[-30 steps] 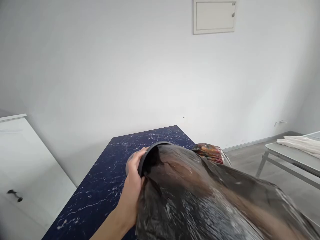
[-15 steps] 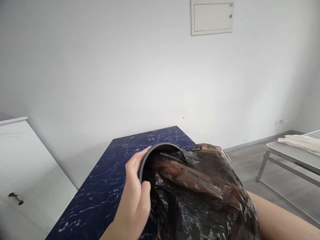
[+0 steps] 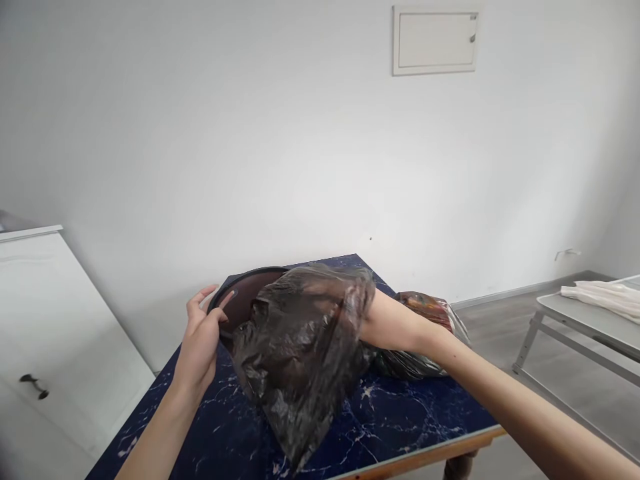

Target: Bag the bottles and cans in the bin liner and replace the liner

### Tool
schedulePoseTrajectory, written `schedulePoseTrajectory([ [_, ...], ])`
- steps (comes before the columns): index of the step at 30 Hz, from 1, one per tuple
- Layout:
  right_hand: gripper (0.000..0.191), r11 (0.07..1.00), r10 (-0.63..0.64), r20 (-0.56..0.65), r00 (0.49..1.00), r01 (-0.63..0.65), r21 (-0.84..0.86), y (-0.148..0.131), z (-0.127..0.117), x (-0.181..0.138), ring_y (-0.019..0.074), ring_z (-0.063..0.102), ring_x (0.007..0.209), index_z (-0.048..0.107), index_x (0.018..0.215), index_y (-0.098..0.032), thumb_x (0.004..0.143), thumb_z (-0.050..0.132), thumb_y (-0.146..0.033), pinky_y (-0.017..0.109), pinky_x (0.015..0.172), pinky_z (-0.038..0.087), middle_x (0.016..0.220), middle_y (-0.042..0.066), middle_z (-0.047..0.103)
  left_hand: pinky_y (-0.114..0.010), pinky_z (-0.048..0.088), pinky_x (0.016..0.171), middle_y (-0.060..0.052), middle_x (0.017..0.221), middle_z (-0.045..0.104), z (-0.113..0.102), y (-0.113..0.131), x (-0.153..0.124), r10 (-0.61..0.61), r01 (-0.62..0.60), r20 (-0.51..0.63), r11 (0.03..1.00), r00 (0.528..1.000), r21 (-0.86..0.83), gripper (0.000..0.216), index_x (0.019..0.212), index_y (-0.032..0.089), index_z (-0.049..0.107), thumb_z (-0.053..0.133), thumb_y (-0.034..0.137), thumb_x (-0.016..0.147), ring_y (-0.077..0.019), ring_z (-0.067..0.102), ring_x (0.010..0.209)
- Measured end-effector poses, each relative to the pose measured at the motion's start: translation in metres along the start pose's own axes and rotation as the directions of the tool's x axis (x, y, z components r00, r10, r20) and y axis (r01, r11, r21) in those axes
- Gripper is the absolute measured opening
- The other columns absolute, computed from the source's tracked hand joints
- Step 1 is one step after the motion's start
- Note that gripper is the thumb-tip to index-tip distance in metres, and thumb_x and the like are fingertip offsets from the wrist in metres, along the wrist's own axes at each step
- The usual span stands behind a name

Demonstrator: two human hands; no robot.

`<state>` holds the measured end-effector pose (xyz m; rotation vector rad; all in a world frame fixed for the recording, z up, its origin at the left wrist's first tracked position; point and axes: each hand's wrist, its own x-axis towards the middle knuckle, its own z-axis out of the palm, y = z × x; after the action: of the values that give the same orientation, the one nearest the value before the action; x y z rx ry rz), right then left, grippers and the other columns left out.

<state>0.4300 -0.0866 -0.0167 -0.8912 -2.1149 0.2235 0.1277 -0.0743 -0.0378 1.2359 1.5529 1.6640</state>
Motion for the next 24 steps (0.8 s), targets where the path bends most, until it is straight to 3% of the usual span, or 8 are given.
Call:
schedulePoseTrajectory([
  [3,0.031,0.999,-0.026,0.134,0.991,0.021,0.041,0.001,-0.001,0.003,0.0278,0.071,0.122,0.078,0.114,-0.026,0.108,0.048,-0.035,0.045,0.112,0.055,0.115,0.007,0.078,-0.055,0.048,0.116,-0.013,0.16,0.047,-0.007,-0.005,0.011,-0.062,0.062,-0.015,0.998,0.998,0.004,0.057,0.138,0.033,0.047,0.059,0.016,0.085,-0.0355,0.047,0.152],
  [9,0.028,0.999,-0.016,0.114,0.993,0.011,0.039,-0.013,0.007,0.009,0.0236,0.073,0.098,0.073,0.104,-0.023,0.106,0.046,-0.029,0.038,0.094,0.059,0.102,0.007,0.077,-0.061,0.044,0.118,-0.015,0.169,0.037,-0.01,-0.005,0.022,-0.094,0.091,0.03,0.991,0.995,0.1,0.06,0.148,0.033,0.038,0.059,0.024,0.093,-0.0388,0.04,0.156],
  [13,0.025,0.997,-0.073,0.086,0.994,0.071,0.028,-0.021,0.018,0.017,0.0269,0.07,0.115,0.072,0.116,-0.023,0.103,0.05,-0.026,0.043,0.102,0.056,0.117,0.009,0.075,-0.058,0.041,0.124,-0.012,0.172,0.035,-0.01,0.007,0.003,0.305,-0.303,0.024,0.925,0.952,0.228,0.047,0.146,0.029,0.047,0.058,0.032,0.101,-0.0368,0.03,0.162],
  [15,0.026,0.998,-0.061,0.077,0.995,0.06,0.022,-0.024,0.024,0.022,0.0295,0.069,0.115,0.071,0.122,-0.022,0.1,0.057,-0.028,0.045,0.098,0.056,0.116,0.01,0.075,-0.053,0.042,0.125,-0.009,0.161,0.05,-0.01,0.023,-0.015,0.643,-0.637,0.056,0.738,0.764,0.221,0.03,0.133,0.028,0.059,0.055,0.027,0.103,-0.0317,0.041,0.157],
  [17,0.029,0.998,-0.054,0.092,0.994,0.052,0.027,-0.028,0.028,0.029,0.029,0.07,0.108,0.069,0.123,-0.022,0.095,0.066,-0.029,0.042,0.091,0.057,0.112,0.009,0.075,-0.049,0.05,0.117,-0.008,0.141,0.065,-0.009,0.043,-0.036,0.887,-0.89,0.127,0.419,0.444,0.179,0.026,0.12,0.027,0.064,0.054,0.014,0.099,-0.0273,0.058,0.141],
  [20,0.026,0.998,-0.067,0.149,0.987,0.068,0.0,-0.035,0.033,0.038,0.0249,0.069,0.096,0.069,0.113,-0.021,0.088,0.073,-0.026,0.036,0.081,0.055,0.106,0.007,0.073,-0.044,0.056,0.107,-0.003,0.114,0.077,-0.003,0.073,-0.059,0.898,-1.0,0.439,0.018,0.018,0.006,0.037,0.115,0.025,0.065,0.054,0.002,0.088,-0.0211,0.072,0.114],
  [22,0.017,0.996,-0.048,0.195,0.98,0.062,-0.063,-0.038,0.034,0.04,0.0233,0.068,0.091,0.069,0.103,-0.019,0.087,0.073,-0.023,0.033,0.075,0.053,0.105,0.008,0.072,-0.044,0.054,0.106,-0.003,0.1,0.078,0.002,0.085,-0.065,0.803,-0.996,0.589,-0.073,-0.086,-0.045,0.031,0.111,0.02,0.067,0.057,0.005,0.086,-0.0198,0.073,0.099],
  [24,0.011,0.989,-0.008,0.208,0.978,0.038,-0.139,-0.037,0.036,0.039,0.0238,0.069,0.089,0.069,0.097,-0.017,0.088,0.072,-0.023,0.033,0.073,0.052,0.104,0.009,0.071,-0.044,0.053,0.104,-0.002,0.084,0.073,0.004,0.088,-0.062,0.727,-0.995,0.684,-0.097,-0.065,0.008,0.015,0.098,0.018,0.068,0.058,0.011,0.089,-0.0186,0.069,0.083],
])
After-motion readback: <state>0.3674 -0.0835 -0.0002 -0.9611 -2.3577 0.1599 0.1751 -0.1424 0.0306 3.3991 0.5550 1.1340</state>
